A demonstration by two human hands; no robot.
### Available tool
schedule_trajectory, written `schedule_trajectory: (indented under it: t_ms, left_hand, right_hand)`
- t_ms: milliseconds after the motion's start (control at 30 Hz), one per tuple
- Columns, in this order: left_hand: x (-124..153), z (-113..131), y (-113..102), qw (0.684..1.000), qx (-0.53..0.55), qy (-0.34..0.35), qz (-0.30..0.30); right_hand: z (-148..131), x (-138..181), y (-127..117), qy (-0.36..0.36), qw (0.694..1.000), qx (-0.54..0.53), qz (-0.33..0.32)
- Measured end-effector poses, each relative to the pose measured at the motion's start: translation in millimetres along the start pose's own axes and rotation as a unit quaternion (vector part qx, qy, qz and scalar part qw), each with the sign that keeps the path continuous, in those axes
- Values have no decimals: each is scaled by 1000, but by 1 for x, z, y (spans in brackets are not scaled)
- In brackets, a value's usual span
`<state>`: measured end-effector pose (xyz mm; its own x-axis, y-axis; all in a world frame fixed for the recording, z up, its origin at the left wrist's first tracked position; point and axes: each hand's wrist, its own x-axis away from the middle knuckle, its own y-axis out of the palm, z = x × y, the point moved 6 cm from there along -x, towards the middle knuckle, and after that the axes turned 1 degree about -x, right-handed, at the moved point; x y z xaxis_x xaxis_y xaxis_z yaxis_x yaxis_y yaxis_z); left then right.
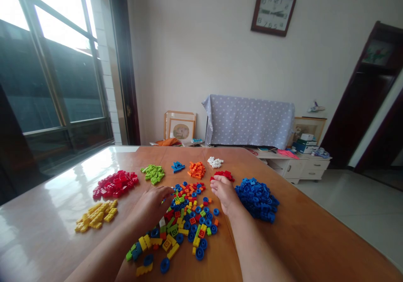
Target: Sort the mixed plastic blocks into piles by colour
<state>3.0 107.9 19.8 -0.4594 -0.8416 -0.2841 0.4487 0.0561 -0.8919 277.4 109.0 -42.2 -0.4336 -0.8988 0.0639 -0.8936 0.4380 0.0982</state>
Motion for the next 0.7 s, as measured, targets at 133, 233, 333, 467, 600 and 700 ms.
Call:
schedule_trajectory:
  t_ms: [133, 233, 333, 467, 600, 700]
  left_hand:
    - [0, -1, 0, 1000, -4, -5, -7]
    - [0, -1, 0, 1000, -8, -2, -10]
    - [0, 0, 0, 1000, -9, -3, -13]
    - [0, 2, -1, 1000, -10, -3, -15]
    - [0, 1, -1, 1000, -9, -6, -14]
    - [0, -1, 1, 1000, -3, 2, -9]
  right_hand:
    - [6, -5, -10, 18, 998, 28, 48]
    - [4, -9, -29, 22, 993, 44, 103]
    - [2, -11, -44, 30, 991, 27, 131]
    - [0, -12, -54, 41, 986, 1, 159]
    - [2, -12, -54, 50, 984, -22, 167]
    - [5, -12, -51, 60, 985, -31, 160]
